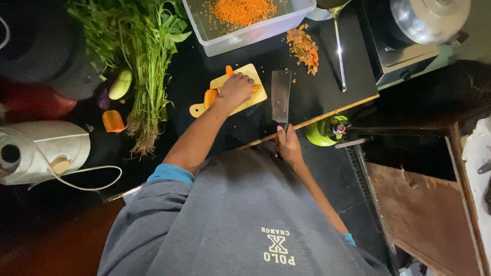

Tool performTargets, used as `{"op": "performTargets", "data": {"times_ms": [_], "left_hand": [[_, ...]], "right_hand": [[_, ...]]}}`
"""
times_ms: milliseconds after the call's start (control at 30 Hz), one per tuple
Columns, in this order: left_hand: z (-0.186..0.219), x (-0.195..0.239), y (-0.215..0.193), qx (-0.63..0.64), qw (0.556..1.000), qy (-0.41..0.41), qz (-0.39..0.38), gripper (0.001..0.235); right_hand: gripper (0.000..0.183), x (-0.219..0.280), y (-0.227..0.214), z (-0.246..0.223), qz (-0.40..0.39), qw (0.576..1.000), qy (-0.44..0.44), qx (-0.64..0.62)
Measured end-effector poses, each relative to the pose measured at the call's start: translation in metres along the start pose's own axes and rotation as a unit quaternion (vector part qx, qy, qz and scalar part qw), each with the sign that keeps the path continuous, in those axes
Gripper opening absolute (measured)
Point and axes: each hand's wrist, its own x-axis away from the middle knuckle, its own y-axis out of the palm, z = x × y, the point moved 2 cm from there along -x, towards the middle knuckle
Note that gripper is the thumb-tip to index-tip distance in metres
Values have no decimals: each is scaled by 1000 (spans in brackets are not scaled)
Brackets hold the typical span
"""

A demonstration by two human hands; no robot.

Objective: The person slices carrots on a cutting board using a knife, cutting them into thin strips.

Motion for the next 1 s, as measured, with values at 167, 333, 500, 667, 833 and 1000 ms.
{"op": "performTargets", "data": {"times_ms": [167,333,500,667,833,1000], "left_hand": [[3,8,0,30,999,-9,6,24],[3,13,4,39,999,15,12,30],[-1,15,19,-17,998,31,47,24],[-5,26,6,57,995,-8,80,21],[-36,41,-36,183,968,-114,131,18],[-104,52,-53,180,966,-183,43,21]], "right_hand": [[24,2,-1,7,-3,1000,2,-17],[24,5,0,11,6,1000,1,-21],[29,1,-3,12,16,998,-20,58],[26,1,-1,19,2,1000,0,1],[25,1,1,17,3,1000,21,1],[24,-1,5,12,1,999,-5,51]]}}
